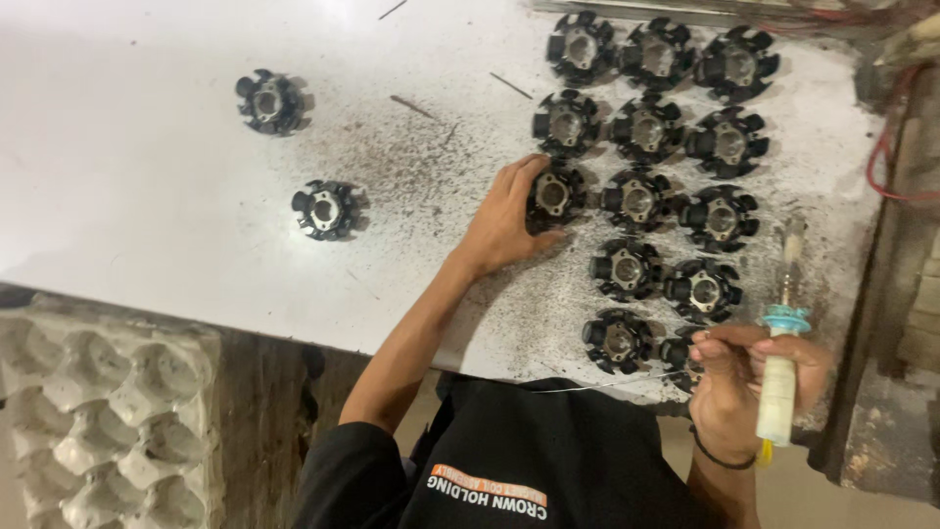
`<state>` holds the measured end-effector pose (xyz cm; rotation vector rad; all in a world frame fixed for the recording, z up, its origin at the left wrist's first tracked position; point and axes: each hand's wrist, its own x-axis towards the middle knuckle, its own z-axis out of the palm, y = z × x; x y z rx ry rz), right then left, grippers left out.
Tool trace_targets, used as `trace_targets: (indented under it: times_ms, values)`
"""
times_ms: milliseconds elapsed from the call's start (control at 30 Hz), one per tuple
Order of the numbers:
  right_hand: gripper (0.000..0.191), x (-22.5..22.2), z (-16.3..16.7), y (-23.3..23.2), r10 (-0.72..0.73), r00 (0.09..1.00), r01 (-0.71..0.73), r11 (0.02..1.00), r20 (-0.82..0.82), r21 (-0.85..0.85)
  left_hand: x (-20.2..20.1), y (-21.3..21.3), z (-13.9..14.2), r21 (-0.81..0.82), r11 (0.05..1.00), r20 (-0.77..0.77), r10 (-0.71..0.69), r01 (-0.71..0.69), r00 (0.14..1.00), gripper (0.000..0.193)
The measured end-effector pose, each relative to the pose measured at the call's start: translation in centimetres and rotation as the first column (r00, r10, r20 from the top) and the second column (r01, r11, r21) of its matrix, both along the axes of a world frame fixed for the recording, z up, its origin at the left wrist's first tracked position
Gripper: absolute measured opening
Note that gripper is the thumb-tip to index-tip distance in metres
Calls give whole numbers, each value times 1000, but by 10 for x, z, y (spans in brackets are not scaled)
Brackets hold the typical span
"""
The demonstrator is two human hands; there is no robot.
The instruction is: The person uses a soldering iron to solder wires on rows of black plastic coil components on a workbench, then arranges the finished round rotor-like parts into a grid and continues soldering each part individually, with smoke visible as the iron touches the parts.
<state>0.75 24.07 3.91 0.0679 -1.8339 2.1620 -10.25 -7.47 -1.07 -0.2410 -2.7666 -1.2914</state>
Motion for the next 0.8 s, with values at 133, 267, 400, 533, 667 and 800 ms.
trace_targets:
  times_ms: [133, 267, 400, 533, 667, 800]
  values:
    - [41, 4, -5, 13, -19, 1000, 21, 992, -17, 122, 34, -52, 2, -150, 903, -202, 370, -402, 907, 94]
    - [37, 1, -5, 18, -4, 1000, 8, 994, -30, 110, 84, -143, 3, -437, 492, -235, 746, -753, 623, 79]
    - [39, -3, 0, 6, 32, 999, -36, 988, 29, 149, 96, -156, 7, -380, 609, -198, 682, -696, 704, 42]
    - [44, -1, 8, -8, 30, 998, -38, 987, 50, 157, 90, -65, 18, -343, 790, -129, 496, -508, 858, 44]
    - [43, 5, 12, -10, 9, 999, -13, 995, 46, 99, 93, 19, 20, -298, 925, 19, 251, -234, 968, 49]
    - [42, 11, 12, -4, 22, 999, -24, 998, 26, 57, 92, 27, 15, -225, 967, -16, 119, -119, 993, 50]
